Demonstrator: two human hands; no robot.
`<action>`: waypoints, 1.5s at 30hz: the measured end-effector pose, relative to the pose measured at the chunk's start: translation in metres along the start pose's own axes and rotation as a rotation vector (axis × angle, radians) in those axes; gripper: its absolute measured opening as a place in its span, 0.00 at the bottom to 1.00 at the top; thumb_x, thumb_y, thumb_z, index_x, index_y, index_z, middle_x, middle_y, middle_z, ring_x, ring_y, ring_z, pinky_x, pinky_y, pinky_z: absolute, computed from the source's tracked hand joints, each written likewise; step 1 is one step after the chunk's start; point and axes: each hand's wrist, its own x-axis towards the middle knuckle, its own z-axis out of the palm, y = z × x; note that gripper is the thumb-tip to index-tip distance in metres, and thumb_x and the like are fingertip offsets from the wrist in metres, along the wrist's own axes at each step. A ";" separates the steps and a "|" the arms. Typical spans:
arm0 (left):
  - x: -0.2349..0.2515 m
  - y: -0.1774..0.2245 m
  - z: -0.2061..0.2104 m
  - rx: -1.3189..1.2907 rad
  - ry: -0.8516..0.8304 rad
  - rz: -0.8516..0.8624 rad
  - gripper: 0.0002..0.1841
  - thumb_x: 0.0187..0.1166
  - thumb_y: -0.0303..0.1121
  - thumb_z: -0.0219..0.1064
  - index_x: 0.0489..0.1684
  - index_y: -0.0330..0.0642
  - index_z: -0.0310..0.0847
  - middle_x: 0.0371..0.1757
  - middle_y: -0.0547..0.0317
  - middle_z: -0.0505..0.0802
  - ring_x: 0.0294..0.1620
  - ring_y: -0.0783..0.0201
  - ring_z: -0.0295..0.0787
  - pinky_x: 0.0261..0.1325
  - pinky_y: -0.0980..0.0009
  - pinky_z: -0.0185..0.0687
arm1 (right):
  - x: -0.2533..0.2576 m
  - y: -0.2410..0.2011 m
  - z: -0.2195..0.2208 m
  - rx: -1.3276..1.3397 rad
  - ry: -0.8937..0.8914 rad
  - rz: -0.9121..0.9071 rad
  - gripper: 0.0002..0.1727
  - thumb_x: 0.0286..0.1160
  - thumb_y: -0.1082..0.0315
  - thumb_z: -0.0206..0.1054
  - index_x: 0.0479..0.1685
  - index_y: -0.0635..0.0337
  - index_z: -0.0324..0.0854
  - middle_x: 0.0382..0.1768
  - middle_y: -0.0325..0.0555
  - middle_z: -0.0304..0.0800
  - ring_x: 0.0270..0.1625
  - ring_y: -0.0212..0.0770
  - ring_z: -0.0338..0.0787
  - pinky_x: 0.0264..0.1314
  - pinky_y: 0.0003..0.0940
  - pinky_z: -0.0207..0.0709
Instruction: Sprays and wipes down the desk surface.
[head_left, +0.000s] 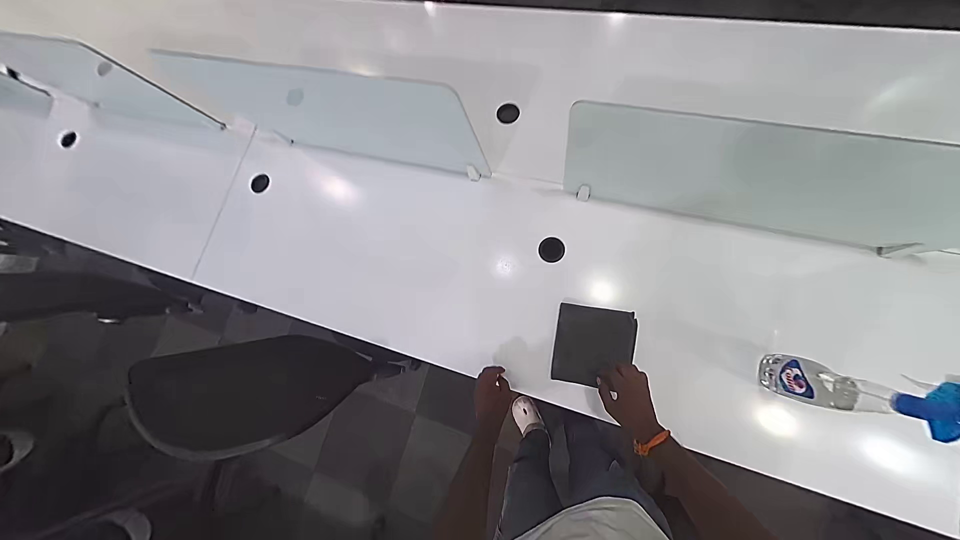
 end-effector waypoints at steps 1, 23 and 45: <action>0.008 -0.006 0.005 0.025 0.080 0.075 0.15 0.81 0.29 0.58 0.56 0.37 0.89 0.60 0.46 0.92 0.63 0.50 0.89 0.71 0.53 0.82 | 0.013 -0.006 0.007 -0.013 0.001 -0.013 0.24 0.80 0.44 0.55 0.60 0.45 0.88 0.60 0.48 0.88 0.66 0.53 0.84 0.63 0.57 0.74; 0.078 -0.039 0.039 0.191 0.247 0.515 0.13 0.71 0.30 0.58 0.45 0.46 0.89 0.48 0.51 0.92 0.52 0.47 0.88 0.52 0.51 0.80 | 0.185 -0.032 0.077 -0.273 0.115 0.148 0.32 0.85 0.43 0.40 0.91 0.23 0.58 0.97 0.36 0.43 0.98 0.51 0.37 0.89 0.77 0.29; 0.081 -0.046 0.041 0.098 0.273 0.529 0.15 0.70 0.27 0.53 0.43 0.41 0.89 0.46 0.46 0.92 0.52 0.43 0.88 0.56 0.46 0.80 | -0.028 -0.041 0.096 -0.229 0.009 0.205 0.40 0.73 0.26 0.50 0.89 0.19 0.62 0.94 0.37 0.54 0.96 0.52 0.48 0.90 0.73 0.34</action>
